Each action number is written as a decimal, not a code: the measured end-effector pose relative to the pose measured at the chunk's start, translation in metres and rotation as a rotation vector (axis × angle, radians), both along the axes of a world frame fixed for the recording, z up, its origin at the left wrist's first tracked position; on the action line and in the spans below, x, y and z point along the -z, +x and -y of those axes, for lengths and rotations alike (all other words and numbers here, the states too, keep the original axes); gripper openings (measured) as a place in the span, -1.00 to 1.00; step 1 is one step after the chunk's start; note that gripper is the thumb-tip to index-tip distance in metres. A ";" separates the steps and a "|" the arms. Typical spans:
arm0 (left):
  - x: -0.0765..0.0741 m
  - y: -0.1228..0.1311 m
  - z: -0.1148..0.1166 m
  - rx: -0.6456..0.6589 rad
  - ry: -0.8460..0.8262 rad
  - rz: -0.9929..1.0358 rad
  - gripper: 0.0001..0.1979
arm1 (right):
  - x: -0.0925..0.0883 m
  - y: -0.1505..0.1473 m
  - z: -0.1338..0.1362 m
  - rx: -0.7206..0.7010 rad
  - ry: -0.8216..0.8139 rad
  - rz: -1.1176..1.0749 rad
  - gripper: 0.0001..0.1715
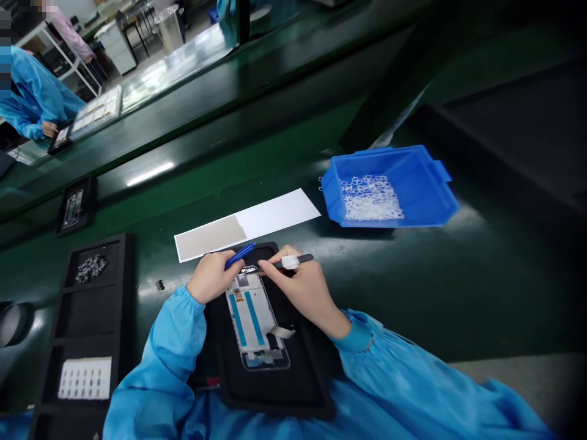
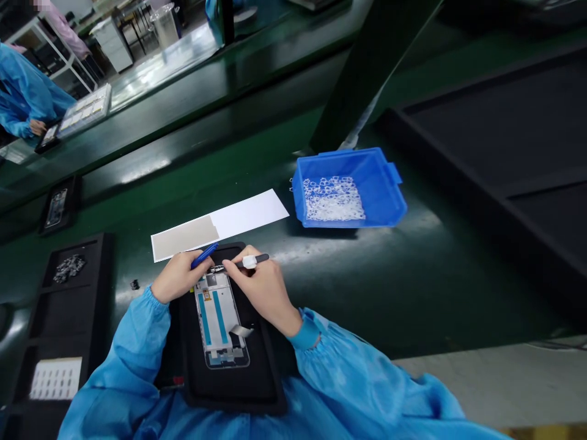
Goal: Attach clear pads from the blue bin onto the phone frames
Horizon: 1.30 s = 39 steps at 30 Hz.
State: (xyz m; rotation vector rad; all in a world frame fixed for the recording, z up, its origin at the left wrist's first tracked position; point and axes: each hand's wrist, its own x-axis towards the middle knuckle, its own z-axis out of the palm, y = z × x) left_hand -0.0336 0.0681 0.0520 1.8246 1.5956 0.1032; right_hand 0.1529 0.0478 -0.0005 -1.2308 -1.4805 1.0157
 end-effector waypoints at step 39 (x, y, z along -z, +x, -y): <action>-0.004 0.003 -0.001 0.028 0.018 -0.064 -0.81 | -0.002 -0.005 0.001 -0.005 0.152 0.108 -0.65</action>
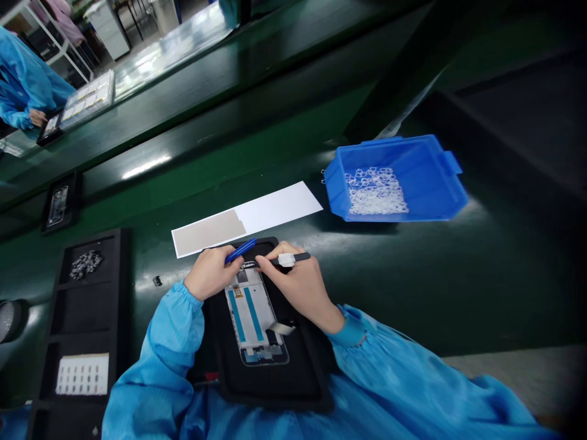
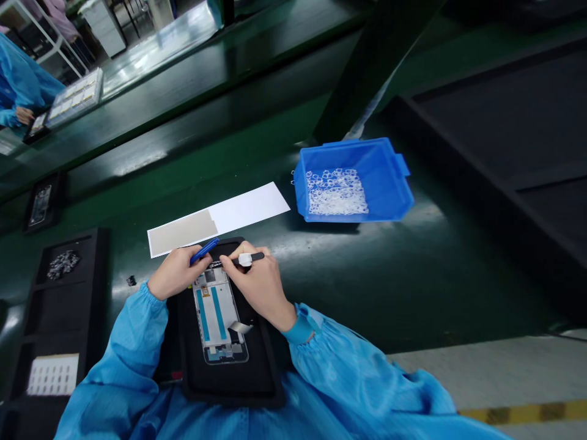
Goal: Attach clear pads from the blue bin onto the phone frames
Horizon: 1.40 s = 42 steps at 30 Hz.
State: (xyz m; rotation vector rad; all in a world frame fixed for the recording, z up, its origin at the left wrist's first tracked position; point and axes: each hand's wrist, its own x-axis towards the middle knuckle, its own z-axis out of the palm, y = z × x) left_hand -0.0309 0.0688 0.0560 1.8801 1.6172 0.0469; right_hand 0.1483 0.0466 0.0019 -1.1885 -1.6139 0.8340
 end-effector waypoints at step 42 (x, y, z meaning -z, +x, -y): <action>-0.006 0.003 -0.007 0.045 -0.106 -0.087 -0.90 | -0.002 0.002 0.000 -0.002 0.112 0.035 -0.68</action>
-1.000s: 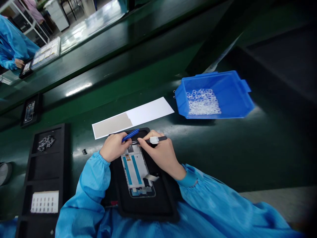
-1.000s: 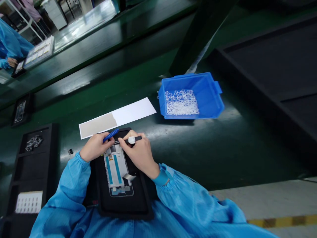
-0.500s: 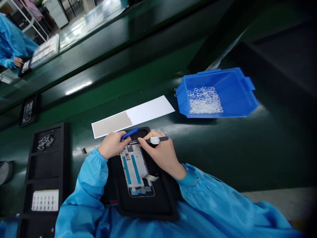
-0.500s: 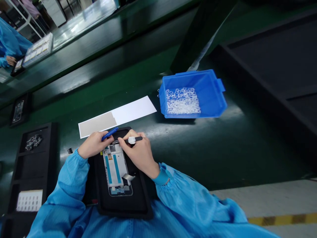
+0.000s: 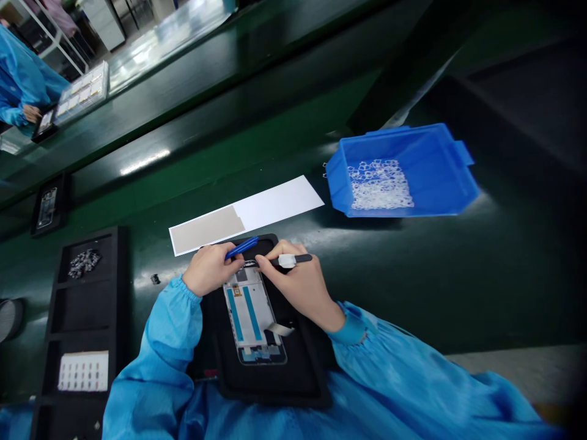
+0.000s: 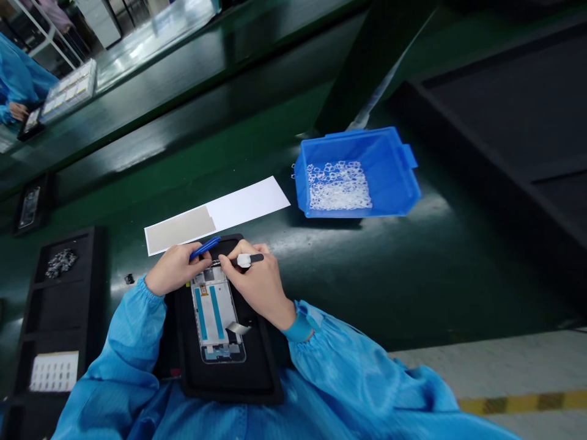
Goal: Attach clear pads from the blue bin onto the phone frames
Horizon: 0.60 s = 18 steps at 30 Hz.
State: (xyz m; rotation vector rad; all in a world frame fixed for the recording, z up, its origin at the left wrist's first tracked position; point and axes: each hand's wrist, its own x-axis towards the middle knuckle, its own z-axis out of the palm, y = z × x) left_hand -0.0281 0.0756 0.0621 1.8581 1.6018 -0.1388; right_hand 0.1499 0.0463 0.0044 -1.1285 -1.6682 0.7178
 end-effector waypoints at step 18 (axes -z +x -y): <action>0.000 0.002 0.002 0.047 0.026 -0.114 -0.84 | 0.003 0.004 0.002 -0.027 -0.101 0.056 -0.59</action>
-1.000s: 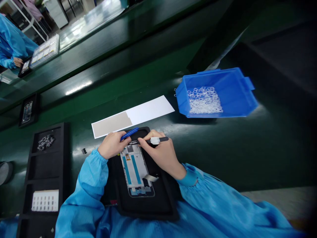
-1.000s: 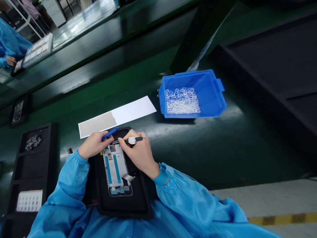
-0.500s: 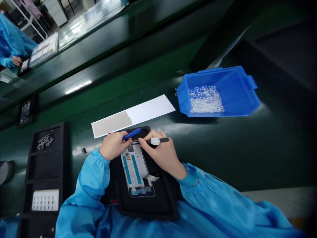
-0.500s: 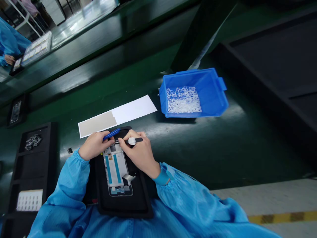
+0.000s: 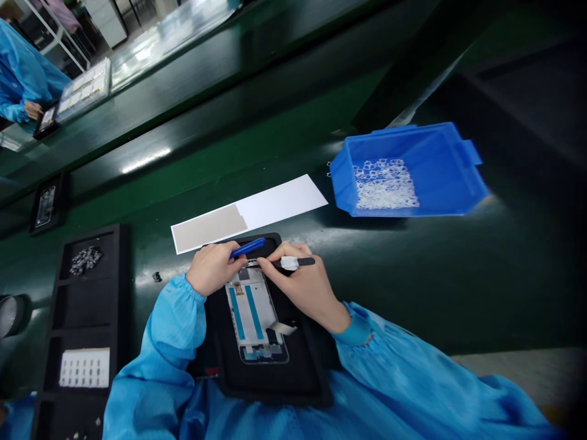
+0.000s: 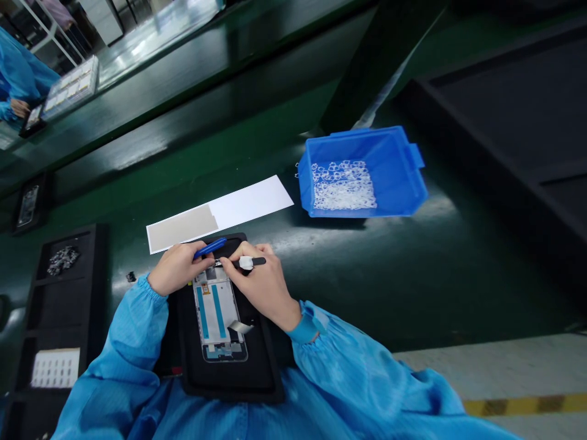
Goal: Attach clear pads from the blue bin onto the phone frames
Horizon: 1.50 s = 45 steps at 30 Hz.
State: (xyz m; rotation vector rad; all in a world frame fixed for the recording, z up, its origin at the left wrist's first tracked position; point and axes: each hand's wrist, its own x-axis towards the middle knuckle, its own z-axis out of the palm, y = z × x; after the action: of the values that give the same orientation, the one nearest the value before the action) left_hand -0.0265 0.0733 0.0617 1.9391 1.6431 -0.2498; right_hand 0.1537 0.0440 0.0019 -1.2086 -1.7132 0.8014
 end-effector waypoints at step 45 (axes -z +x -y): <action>0.009 -0.042 0.110 -0.526 0.438 0.295 -0.68 | 0.007 -0.003 -0.003 0.169 -0.043 -0.437 -0.73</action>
State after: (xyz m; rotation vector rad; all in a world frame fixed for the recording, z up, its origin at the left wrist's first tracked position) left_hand -0.0681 -0.0367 0.0522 1.6369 2.0355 0.6168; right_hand 0.1507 0.0470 -0.0053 -1.0929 -1.2289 0.9239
